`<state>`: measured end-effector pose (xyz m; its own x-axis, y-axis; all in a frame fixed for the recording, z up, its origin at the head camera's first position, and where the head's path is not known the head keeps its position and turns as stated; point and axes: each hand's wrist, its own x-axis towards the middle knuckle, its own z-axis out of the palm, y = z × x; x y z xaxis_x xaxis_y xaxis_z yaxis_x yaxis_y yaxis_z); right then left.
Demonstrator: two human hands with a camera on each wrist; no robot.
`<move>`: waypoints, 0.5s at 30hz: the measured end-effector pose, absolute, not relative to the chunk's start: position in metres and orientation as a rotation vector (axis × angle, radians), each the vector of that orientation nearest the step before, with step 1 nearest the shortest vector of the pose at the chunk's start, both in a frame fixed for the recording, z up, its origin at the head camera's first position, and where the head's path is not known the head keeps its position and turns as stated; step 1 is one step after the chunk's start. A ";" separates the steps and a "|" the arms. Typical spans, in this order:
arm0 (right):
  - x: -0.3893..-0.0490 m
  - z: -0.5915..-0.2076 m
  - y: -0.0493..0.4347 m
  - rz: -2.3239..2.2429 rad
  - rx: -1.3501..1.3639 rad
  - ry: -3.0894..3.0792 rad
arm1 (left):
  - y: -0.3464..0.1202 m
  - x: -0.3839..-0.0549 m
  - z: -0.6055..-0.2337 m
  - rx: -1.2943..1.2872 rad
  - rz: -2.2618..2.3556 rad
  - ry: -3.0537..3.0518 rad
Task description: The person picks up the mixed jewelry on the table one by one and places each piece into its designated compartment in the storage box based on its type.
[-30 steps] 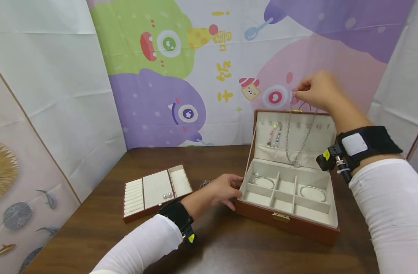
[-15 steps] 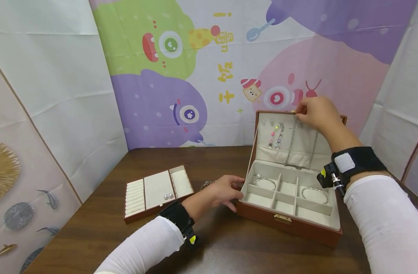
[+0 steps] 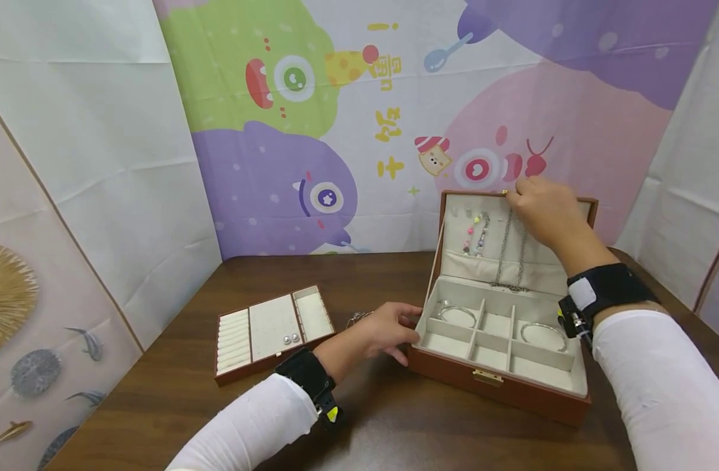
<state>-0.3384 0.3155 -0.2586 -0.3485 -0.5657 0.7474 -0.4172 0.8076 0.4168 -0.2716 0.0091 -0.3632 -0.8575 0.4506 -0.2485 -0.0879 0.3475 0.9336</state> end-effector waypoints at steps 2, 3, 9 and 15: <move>-0.339 -0.259 0.317 -0.219 0.744 -2.007 | 0.009 -0.271 -0.363 0.316 1.533 2.146; -0.339 -0.259 0.317 -0.230 0.753 -2.018 | 0.009 -0.271 -0.363 0.316 1.535 2.145; -0.334 -0.254 0.318 -0.262 0.801 -2.061 | 0.010 -0.271 -0.362 0.320 1.533 2.146; -0.327 -0.248 0.314 -0.313 0.778 -2.247 | 0.010 -0.271 -0.364 0.316 1.534 2.145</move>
<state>-0.3274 0.3138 -0.2478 -0.5538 -0.6162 0.5599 -0.4395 0.7875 0.4320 -0.2711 0.0100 -0.3643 -0.8577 0.4505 -0.2476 -0.0889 0.3445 0.9346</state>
